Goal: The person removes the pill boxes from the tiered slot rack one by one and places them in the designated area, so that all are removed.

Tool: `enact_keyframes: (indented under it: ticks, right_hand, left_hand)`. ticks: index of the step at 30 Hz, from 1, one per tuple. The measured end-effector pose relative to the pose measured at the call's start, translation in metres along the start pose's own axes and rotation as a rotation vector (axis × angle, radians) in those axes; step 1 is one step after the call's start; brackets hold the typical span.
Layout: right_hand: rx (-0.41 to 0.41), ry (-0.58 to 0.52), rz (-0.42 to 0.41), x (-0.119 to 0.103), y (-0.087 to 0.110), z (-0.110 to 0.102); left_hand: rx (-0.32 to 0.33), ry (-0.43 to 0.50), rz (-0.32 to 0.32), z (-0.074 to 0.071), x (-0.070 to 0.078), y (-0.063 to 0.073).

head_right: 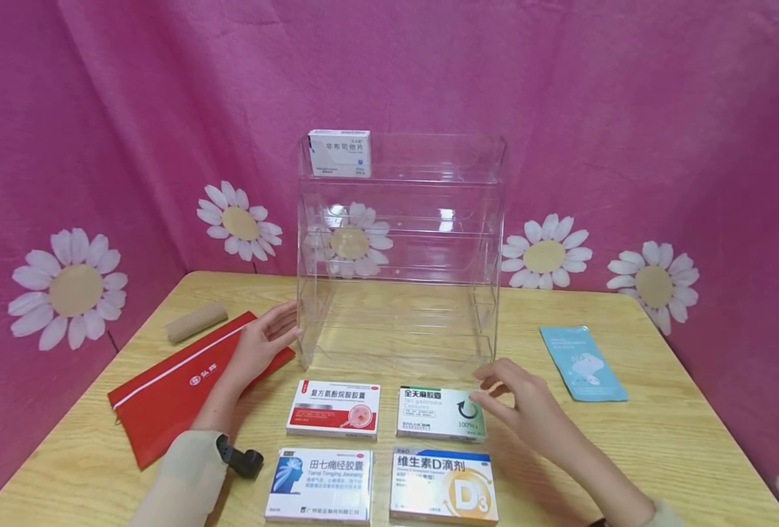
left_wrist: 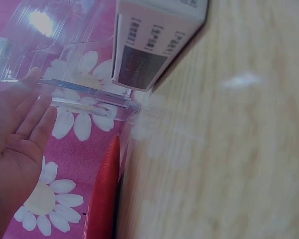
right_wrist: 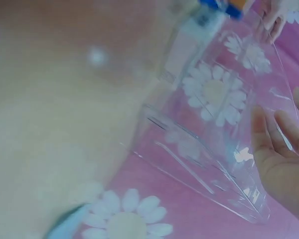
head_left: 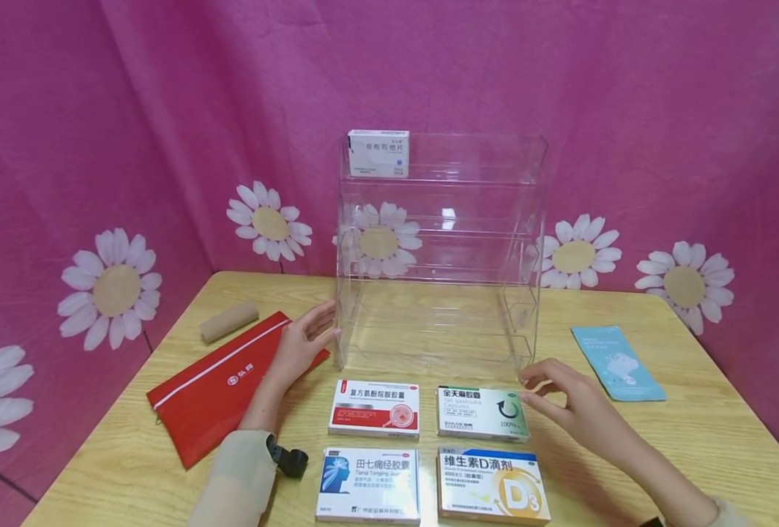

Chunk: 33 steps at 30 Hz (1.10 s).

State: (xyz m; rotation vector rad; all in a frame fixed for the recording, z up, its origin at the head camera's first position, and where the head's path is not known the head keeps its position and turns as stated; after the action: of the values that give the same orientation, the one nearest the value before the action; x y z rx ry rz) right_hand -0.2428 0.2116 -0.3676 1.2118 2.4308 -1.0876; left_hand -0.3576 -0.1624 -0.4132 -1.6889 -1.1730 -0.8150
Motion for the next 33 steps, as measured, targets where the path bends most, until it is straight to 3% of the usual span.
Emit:
enact_keyframes:
  ticks: [7, 17, 33]
  right_hand:
    - [0.067, -0.007, -0.020, 0.005, -0.052, -0.016]
    - [0.183, -0.062, -0.057, -0.001, -0.133, -0.038]
    - [0.130, -0.087, -0.025, -0.021, -0.246, -0.037]
  left_hand:
    - [-0.015, 0.004, -0.025, 0.002, -0.004, -0.001]
    - [-0.003, 0.010, -0.011, 0.000, -0.002, 0.000]
    - [-0.005, 0.029, 0.005, 0.000, -0.002, 0.001]
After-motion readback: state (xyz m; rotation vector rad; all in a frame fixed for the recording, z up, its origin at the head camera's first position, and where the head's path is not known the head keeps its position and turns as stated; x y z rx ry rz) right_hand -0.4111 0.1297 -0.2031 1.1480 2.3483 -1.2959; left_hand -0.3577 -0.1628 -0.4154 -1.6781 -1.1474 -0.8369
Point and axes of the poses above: each hand's wrist, its own y-axis away from the middle knuckle, its own z-axis out of the palm, x = y × z, the point moved 7 cm from there along -y, towards the middle knuckle, and after that the axes turned 3 degrees about -y, right-handed, at the moved point
